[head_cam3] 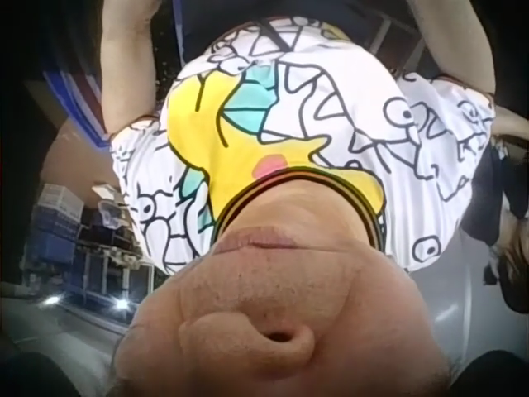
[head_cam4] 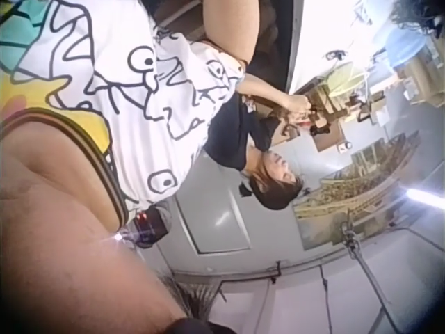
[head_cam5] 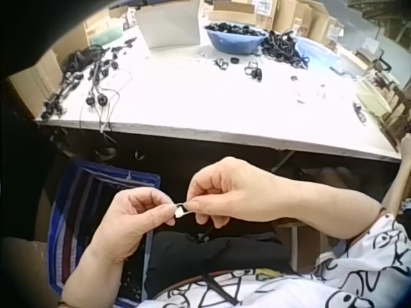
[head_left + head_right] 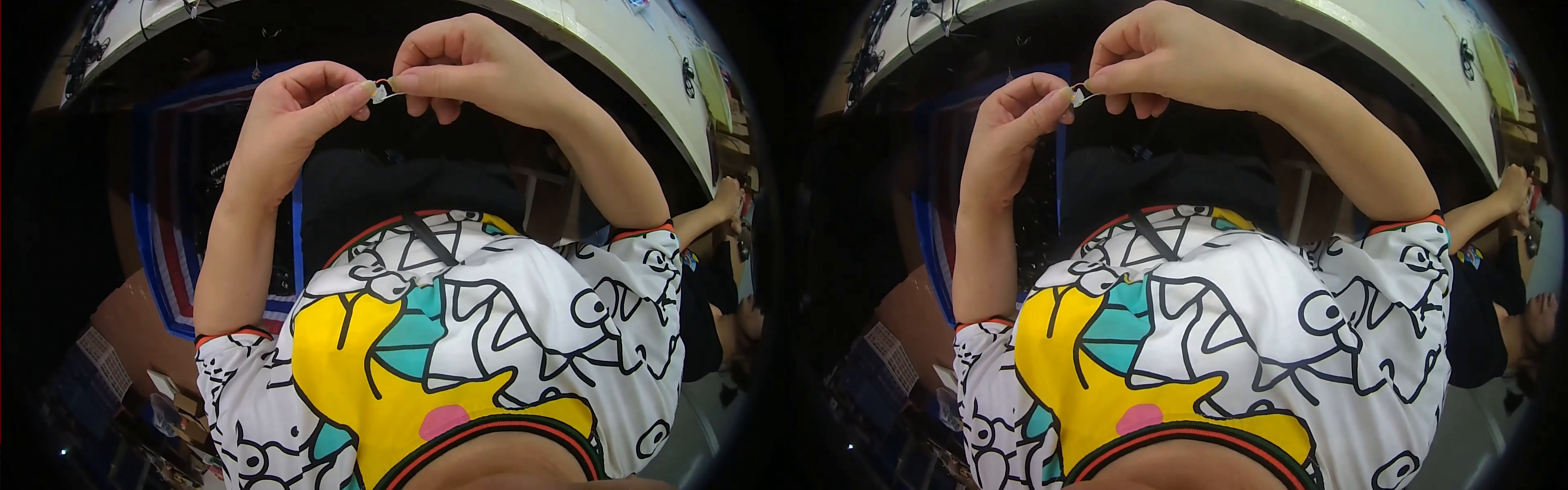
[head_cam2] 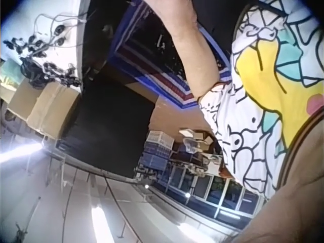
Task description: The person assembles small light-up toy components by applying glue from a tube to plastic housings, then fitting lenses, wiring harnesses, and clear caps together by hand.
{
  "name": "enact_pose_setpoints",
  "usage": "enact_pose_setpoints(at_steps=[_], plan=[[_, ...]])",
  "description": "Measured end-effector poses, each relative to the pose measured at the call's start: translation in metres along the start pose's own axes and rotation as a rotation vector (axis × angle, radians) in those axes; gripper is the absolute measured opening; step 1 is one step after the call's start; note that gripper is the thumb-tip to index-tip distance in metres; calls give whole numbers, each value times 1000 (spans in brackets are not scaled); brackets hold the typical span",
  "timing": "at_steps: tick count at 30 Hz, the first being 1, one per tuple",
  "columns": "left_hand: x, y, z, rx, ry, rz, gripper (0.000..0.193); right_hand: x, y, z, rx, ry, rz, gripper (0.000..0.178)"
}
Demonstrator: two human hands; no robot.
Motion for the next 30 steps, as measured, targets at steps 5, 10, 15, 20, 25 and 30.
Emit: enact_pose_setpoints(at_steps=[5,10,15,20,25,30], plan=[[-11,-2,4,-34,197,-56,15,10,2,3,-69,-182,83,20],[-22,-6,15,-41,423,-33,14,16,2,2,46,-185,-38,17],[-27,-15,25,74,622,93,11,6,23,-2,598,439,-441,13],[-24,-17,29,80,597,139,10,9,22,-7,666,470,-540,12],[-5,-13,16,58,238,122,13,19,10,-10,356,110,-410,9],[7,-15,17,-8,-68,75,20,17,10,-10,319,185,-401,10]])
Point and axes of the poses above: each hand's wrist, its own y-axis away from the middle knuckle, its own z-axis out of the palm, x = y × z, the point moved 5 cm from there along -y, towards the middle knuckle, and after that the axes turned 11 degrees about y, right-handed, at the moved point
